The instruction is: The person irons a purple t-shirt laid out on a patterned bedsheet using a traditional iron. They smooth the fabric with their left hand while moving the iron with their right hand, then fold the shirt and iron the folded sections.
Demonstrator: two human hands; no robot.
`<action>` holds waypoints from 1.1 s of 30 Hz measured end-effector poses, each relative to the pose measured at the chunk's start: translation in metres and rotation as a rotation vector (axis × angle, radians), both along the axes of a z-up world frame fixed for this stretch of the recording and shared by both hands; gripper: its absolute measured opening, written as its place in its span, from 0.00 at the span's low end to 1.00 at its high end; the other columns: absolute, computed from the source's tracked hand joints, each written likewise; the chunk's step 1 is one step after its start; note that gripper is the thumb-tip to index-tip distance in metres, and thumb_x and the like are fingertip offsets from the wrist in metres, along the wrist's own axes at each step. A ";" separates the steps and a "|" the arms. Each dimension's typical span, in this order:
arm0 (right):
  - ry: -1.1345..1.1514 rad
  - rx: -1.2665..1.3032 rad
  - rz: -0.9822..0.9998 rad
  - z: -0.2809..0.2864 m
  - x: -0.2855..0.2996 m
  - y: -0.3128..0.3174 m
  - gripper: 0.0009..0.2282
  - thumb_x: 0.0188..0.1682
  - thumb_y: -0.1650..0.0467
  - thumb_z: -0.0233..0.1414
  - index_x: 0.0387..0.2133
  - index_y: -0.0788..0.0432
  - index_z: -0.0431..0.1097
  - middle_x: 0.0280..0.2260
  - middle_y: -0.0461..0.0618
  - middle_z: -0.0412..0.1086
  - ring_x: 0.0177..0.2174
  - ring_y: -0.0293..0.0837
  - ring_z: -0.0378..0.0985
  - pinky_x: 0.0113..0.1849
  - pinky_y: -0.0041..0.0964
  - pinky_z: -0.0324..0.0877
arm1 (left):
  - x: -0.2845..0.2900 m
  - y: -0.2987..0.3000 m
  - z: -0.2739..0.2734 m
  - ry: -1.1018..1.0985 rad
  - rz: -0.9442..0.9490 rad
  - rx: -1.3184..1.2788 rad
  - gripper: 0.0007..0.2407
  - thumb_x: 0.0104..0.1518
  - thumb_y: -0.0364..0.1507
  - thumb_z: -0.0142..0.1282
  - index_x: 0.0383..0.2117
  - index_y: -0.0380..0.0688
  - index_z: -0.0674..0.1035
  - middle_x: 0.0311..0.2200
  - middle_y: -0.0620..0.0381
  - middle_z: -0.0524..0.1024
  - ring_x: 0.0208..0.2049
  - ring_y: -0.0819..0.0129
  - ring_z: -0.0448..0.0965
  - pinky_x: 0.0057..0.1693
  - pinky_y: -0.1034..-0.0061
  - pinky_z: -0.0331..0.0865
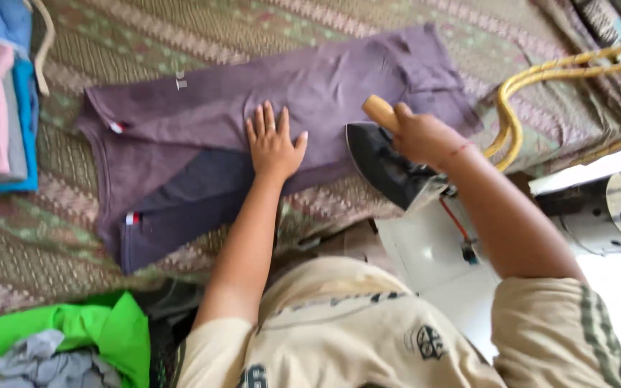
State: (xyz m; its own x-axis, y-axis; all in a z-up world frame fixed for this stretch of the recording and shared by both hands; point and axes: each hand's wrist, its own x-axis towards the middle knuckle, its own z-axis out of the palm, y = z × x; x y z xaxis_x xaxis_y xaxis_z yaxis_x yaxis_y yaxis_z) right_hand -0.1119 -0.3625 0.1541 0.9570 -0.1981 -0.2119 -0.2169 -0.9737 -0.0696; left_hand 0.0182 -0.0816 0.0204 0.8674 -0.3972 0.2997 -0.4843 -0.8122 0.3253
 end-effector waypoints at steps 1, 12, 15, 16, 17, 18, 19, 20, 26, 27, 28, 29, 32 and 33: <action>0.091 0.001 -0.023 0.011 -0.013 0.003 0.19 0.49 0.64 0.51 0.51 0.57 0.56 0.27 0.69 0.74 0.29 0.70 0.80 0.33 0.63 0.73 | -0.002 0.001 -0.001 0.018 0.002 0.010 0.30 0.57 0.50 0.53 0.64 0.47 0.71 0.69 0.38 0.60 0.72 0.46 0.53 0.72 0.44 0.40; 0.010 -0.101 -0.247 0.027 -0.046 -0.099 0.21 0.46 0.60 0.54 0.50 0.54 0.64 0.32 0.70 0.77 0.38 0.73 0.81 0.40 0.66 0.76 | 0.003 -0.001 0.008 0.014 -0.009 0.048 0.31 0.57 0.50 0.52 0.65 0.47 0.71 0.69 0.37 0.59 0.72 0.46 0.52 0.72 0.42 0.40; -0.040 -0.129 -0.226 0.014 -0.038 -0.110 0.19 0.46 0.62 0.54 0.50 0.55 0.63 0.31 0.70 0.76 0.36 0.73 0.81 0.39 0.67 0.76 | -0.002 -0.002 0.012 -0.013 -0.023 0.041 0.30 0.56 0.48 0.55 0.63 0.45 0.72 0.68 0.36 0.61 0.71 0.43 0.55 0.71 0.40 0.43; -0.099 -0.177 -0.236 0.014 -0.035 -0.103 0.16 0.48 0.65 0.53 0.49 0.54 0.65 0.32 0.67 0.76 0.33 0.71 0.80 0.35 0.65 0.74 | -0.003 -0.001 0.012 -0.082 -0.030 0.027 0.30 0.58 0.47 0.55 0.63 0.41 0.72 0.67 0.33 0.61 0.69 0.39 0.55 0.70 0.41 0.44; -0.158 -0.226 -0.246 0.013 -0.031 -0.095 0.13 0.51 0.67 0.53 0.48 0.53 0.66 0.33 0.64 0.76 0.31 0.69 0.79 0.31 0.62 0.73 | -0.004 0.000 0.012 -0.152 -0.037 0.012 0.30 0.59 0.47 0.54 0.62 0.37 0.73 0.66 0.30 0.60 0.68 0.35 0.56 0.69 0.42 0.45; -0.153 -0.229 -0.246 0.012 -0.032 -0.096 0.13 0.51 0.67 0.53 0.48 0.53 0.66 0.33 0.64 0.76 0.31 0.69 0.79 0.31 0.62 0.73 | -0.006 -0.002 0.013 -0.146 -0.038 0.010 0.30 0.59 0.47 0.54 0.62 0.37 0.73 0.66 0.30 0.60 0.68 0.35 0.56 0.69 0.42 0.45; -0.170 -0.249 -0.274 0.010 -0.034 -0.096 0.12 0.52 0.67 0.51 0.48 0.52 0.66 0.32 0.64 0.77 0.30 0.69 0.80 0.30 0.62 0.72 | -0.008 -0.002 0.015 -0.131 -0.042 0.018 0.29 0.60 0.46 0.54 0.62 0.37 0.73 0.66 0.31 0.61 0.68 0.36 0.56 0.69 0.42 0.45; -0.191 -0.263 -0.296 0.008 -0.030 -0.093 0.11 0.54 0.67 0.50 0.48 0.50 0.65 0.31 0.63 0.77 0.30 0.69 0.80 0.29 0.62 0.72 | -0.009 0.002 0.018 -0.120 -0.039 0.032 0.29 0.60 0.46 0.53 0.62 0.37 0.73 0.66 0.32 0.61 0.68 0.37 0.56 0.69 0.43 0.45; -0.299 -0.321 -0.301 -0.002 -0.023 -0.104 0.09 0.53 0.67 0.52 0.46 0.52 0.70 0.32 0.60 0.78 0.29 0.69 0.80 0.28 0.62 0.72 | -0.008 -0.003 0.018 0.063 0.012 0.106 0.31 0.62 0.49 0.44 0.69 0.44 0.66 0.71 0.38 0.52 0.72 0.41 0.46 0.69 0.39 0.35; -0.303 -0.319 -0.290 -0.001 -0.020 -0.105 0.09 0.53 0.67 0.52 0.46 0.52 0.70 0.32 0.60 0.78 0.29 0.69 0.80 0.28 0.62 0.72 | -0.003 -0.005 0.023 0.062 0.024 0.106 0.31 0.62 0.49 0.44 0.69 0.44 0.66 0.71 0.38 0.52 0.72 0.41 0.46 0.69 0.39 0.35; -0.299 -0.356 -0.257 -0.002 -0.025 -0.105 0.10 0.52 0.67 0.54 0.45 0.53 0.69 0.32 0.60 0.77 0.28 0.67 0.80 0.27 0.60 0.74 | -0.006 -0.006 0.025 0.145 0.035 0.131 0.31 0.63 0.50 0.41 0.70 0.46 0.62 0.72 0.41 0.48 0.72 0.43 0.41 0.69 0.38 0.30; -0.296 -0.392 -0.223 -0.002 -0.030 -0.104 0.10 0.50 0.67 0.56 0.44 0.54 0.69 0.31 0.60 0.77 0.27 0.66 0.80 0.26 0.58 0.75 | -0.008 -0.007 0.027 0.228 0.047 0.155 0.32 0.64 0.50 0.37 0.72 0.48 0.58 0.73 0.43 0.43 0.73 0.46 0.35 0.69 0.37 0.25; -0.273 -0.347 -0.078 -0.001 -0.034 -0.099 0.19 0.46 0.68 0.53 0.53 0.52 0.75 0.32 0.57 0.78 0.26 0.62 0.79 0.27 0.53 0.75 | -0.013 -0.003 0.019 0.051 0.060 0.046 0.30 0.63 0.48 0.46 0.68 0.41 0.67 0.70 0.36 0.53 0.72 0.42 0.44 0.70 0.38 0.35; -0.284 -0.355 -0.070 0.005 -0.034 -0.089 0.19 0.46 0.68 0.53 0.53 0.52 0.75 0.32 0.57 0.78 0.26 0.62 0.79 0.27 0.53 0.75 | -0.011 -0.004 0.018 0.042 0.070 0.036 0.30 0.63 0.48 0.46 0.68 0.41 0.67 0.70 0.36 0.53 0.72 0.42 0.44 0.70 0.38 0.35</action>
